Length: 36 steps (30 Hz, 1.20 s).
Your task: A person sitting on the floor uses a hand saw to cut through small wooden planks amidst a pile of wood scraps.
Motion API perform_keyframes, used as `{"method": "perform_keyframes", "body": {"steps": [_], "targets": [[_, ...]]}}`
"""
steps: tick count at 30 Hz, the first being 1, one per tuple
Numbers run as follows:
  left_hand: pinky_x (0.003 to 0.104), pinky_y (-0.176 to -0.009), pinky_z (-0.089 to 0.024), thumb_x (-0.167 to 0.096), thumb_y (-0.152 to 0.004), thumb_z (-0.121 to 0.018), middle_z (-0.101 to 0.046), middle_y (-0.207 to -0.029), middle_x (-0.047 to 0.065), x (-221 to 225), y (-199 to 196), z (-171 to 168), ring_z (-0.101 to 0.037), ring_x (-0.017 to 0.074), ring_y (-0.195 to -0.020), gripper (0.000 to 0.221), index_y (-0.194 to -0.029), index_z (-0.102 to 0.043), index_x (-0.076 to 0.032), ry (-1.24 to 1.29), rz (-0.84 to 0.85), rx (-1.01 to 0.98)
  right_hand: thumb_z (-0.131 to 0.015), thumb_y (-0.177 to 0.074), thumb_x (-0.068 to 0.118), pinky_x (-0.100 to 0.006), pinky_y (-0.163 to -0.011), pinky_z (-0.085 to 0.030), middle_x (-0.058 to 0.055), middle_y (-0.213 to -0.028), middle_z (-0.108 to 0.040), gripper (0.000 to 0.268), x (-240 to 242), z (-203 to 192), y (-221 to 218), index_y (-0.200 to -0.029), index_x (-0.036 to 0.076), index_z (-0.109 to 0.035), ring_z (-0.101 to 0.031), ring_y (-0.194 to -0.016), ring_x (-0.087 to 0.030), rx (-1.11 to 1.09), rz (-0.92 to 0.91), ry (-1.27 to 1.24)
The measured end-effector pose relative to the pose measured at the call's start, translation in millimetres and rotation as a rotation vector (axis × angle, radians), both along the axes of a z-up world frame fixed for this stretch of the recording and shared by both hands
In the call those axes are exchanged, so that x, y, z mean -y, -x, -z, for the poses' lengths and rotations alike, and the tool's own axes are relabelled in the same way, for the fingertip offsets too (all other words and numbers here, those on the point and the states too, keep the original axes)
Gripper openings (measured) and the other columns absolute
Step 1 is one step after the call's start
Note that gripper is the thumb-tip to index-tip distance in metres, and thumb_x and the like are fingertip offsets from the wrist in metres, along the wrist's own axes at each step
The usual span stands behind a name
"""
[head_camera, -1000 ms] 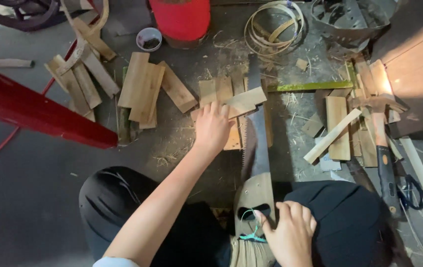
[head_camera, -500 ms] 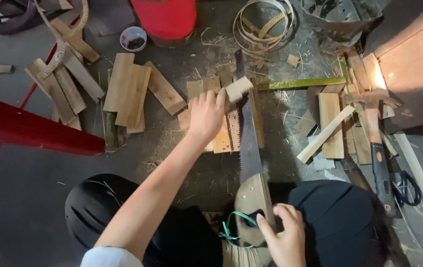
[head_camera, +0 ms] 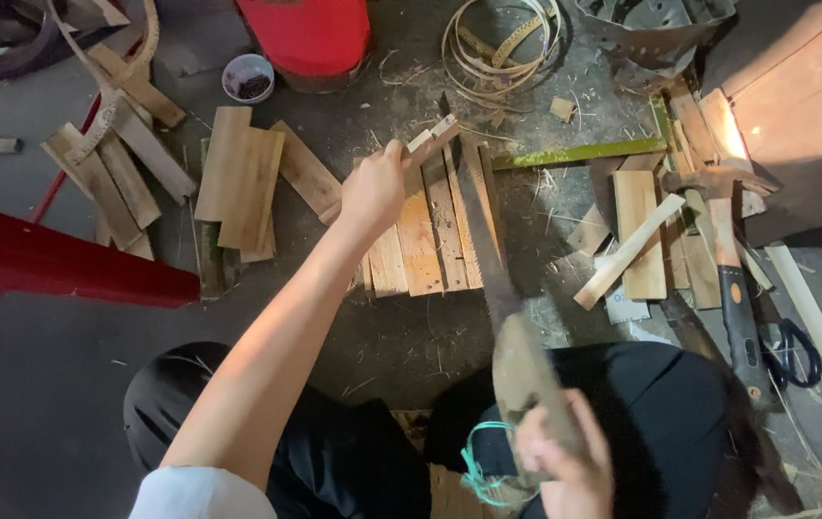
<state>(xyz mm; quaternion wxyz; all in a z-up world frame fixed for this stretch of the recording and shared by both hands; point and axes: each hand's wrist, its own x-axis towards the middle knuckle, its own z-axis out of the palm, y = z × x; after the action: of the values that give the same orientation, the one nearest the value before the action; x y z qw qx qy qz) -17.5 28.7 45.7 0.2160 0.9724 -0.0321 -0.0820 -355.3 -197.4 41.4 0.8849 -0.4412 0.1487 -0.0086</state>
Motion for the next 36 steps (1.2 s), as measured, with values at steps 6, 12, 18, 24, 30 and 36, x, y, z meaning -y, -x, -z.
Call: {"method": "perform_keyframes", "body": {"steps": [6, 12, 18, 24, 30, 36], "targets": [[0.048, -0.058, -0.05, 0.002, -0.102, -0.033, -0.07, -0.091, 0.016, 16.2, -0.5, -14.0, -0.065, 0.0366, -0.071, 0.025, -0.118, -0.048, -0.01, -0.114, 0.096, -0.101, -0.074, -0.079, 0.014, -0.025, -0.05, -0.036, -0.003, -0.062, -0.047, 0.029, 11.8, -35.0, -3.9, -0.095, 0.003, -0.053, -0.044, -0.051, -0.011, 0.204, 0.079, 0.229], [0.049, -0.075, -0.051, -0.003, -0.101, -0.042, -0.066, -0.101, 0.014, 30.2, -23.6, 20.1, -0.063, 0.0379, -0.093, 0.023, -0.119, -0.053, -0.011, -0.235, 0.265, 0.038, -0.067, -0.087, 0.016, -0.023, -0.057, -0.044, -0.005, -0.059, -0.051, 0.018, 0.5, -64.8, -17.9, -0.08, 0.005, -0.054, -0.05, -0.051, -0.012, -0.007, 0.214, 0.763], [0.048, -0.077, -0.051, -0.005, -0.098, -0.05, -0.064, -0.104, 0.015, 26.8, -36.9, 33.8, -0.063, 0.0373, -0.092, 0.028, -0.125, -0.051, -0.011, -0.358, 0.328, 0.09, -0.064, -0.093, 0.02, -0.028, -0.046, -0.052, -0.004, -0.055, -0.05, 0.021, -1.1, -39.9, -23.3, -0.082, 0.005, -0.055, -0.05, -0.044, -0.012, 0.213, 0.089, 0.591], [0.05, -0.079, -0.05, -0.008, -0.098, -0.047, -0.064, -0.109, 0.015, 21.2, -44.0, 43.7, -0.062, 0.0372, -0.096, 0.026, -0.123, -0.048, -0.013, -0.336, 0.296, 0.064, -0.064, -0.091, 0.021, -0.027, -0.04, -0.043, -0.003, -0.048, -0.045, 0.022, -11.4, -38.4, -24.6, -0.078, 0.005, -0.054, -0.045, -0.039, -0.013, 0.085, 0.075, 0.622], [0.042, -0.069, -0.05, -0.003, -0.096, -0.051, -0.065, -0.095, 0.011, 19.5, -46.9, 54.4, -0.061, 0.0302, -0.085, 0.028, -0.121, -0.049, -0.015, -0.426, 0.296, 0.207, -0.068, -0.085, 0.023, -0.027, -0.04, -0.041, -0.004, -0.052, -0.05, 0.022, -10.8, -42.9, -24.9, -0.08, 0.008, -0.052, -0.045, -0.039, -0.014, 0.022, 0.085, 0.584], [0.044, -0.064, -0.049, 0.001, -0.093, -0.045, -0.065, -0.091, 0.014, 18.3, -40.1, 46.0, -0.062, 0.0323, -0.076, 0.034, -0.122, -0.045, -0.016, -0.403, 0.307, 0.253, -0.067, -0.083, 0.016, -0.027, -0.041, -0.032, -0.003, -0.052, -0.041, 0.022, -21.7, -50.8, -25.3, -0.075, 0.007, -0.049, -0.039, -0.041, -0.013, 0.023, 0.099, 0.461]]}}
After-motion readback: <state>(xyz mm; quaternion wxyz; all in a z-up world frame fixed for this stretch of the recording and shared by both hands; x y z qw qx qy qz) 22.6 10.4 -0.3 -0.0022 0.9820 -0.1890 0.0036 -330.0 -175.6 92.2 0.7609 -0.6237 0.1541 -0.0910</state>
